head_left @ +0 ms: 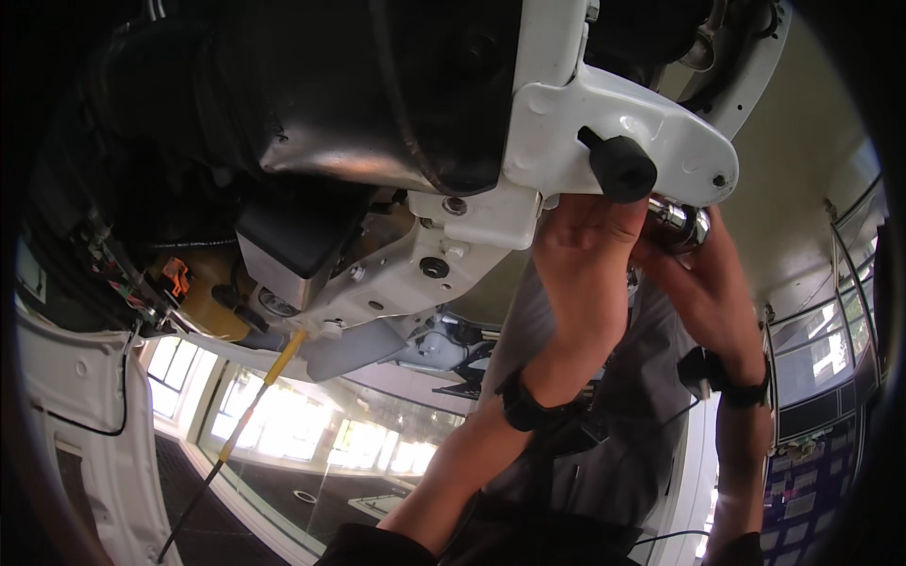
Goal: The person is using a socket wrench to unscrew and manipulate bolts on the front frame of a car with the hood open.
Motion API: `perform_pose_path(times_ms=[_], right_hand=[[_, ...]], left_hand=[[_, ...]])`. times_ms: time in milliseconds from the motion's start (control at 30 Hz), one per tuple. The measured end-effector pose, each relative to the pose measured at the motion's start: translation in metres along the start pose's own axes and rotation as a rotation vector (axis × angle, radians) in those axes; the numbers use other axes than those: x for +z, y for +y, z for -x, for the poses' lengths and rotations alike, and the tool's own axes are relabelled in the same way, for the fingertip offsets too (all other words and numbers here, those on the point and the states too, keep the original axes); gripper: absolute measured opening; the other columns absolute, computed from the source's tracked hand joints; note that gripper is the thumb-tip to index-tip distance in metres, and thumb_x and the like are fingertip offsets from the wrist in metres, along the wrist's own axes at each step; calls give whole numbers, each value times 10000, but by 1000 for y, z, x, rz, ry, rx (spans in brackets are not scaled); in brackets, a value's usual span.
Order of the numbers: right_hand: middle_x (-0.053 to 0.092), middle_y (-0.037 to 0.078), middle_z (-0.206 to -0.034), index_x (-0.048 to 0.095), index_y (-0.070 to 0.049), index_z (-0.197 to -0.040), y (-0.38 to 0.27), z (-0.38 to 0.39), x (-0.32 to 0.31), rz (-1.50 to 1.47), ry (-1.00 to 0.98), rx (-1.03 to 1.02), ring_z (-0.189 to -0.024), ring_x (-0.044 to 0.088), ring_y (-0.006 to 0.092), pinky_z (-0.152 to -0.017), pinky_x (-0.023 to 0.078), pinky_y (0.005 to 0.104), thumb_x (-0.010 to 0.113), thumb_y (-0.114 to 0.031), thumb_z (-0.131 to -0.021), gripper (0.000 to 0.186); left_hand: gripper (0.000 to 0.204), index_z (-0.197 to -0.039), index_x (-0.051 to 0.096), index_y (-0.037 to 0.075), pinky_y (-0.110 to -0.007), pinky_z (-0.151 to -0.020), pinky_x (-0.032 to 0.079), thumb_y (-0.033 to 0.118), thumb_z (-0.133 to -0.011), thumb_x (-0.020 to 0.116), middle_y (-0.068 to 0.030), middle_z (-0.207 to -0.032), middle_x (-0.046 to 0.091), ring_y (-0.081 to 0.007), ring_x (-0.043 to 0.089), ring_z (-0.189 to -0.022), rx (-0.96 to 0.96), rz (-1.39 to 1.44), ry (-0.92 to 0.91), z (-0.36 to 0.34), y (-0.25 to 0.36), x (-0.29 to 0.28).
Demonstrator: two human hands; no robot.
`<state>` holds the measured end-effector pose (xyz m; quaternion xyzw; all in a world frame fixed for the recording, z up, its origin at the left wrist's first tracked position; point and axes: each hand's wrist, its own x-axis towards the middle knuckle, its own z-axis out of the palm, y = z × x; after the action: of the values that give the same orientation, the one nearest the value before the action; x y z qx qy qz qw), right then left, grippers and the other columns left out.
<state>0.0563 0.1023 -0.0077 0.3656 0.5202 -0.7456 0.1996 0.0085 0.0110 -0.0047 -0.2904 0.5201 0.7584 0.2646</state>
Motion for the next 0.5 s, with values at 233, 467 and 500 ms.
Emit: perform_pose_path(times_ms=[233, 467, 500], right_hand=[[578, 154, -955, 369, 12, -1174, 3, -8, 1, 353, 204, -369, -902, 584, 232, -742, 447, 312, 567, -18, -781, 441], [556, 80, -997, 395, 5, -1161, -25, -7, -22, -313, -207, 323, -864, 550, 151, -763, 443, 284, 584, -20, -768, 437], [556, 80, -997, 395, 5, -1161, -22, -8, -18, -319, -210, 322, -864, 550, 151, -763, 443, 284, 584, -20, -768, 437]], left_hand=[[339, -1064, 483, 14, -257, -793, 401, 270, -853, 553, -54, -974, 554, -120, 520, -902, 44, -20, 17, -1, -10, -2], [331, -1052, 484, 6, -248, -730, 441, 269, -859, 540, -60, -963, 555, -121, 544, -852, 44, -78, -39, -6, -12, -9], [338, -1053, 483, 7, -259, -738, 442, 280, -862, 533, -60, -959, 556, -125, 545, -854, 42, -64, -56, -8, -11, -10]])
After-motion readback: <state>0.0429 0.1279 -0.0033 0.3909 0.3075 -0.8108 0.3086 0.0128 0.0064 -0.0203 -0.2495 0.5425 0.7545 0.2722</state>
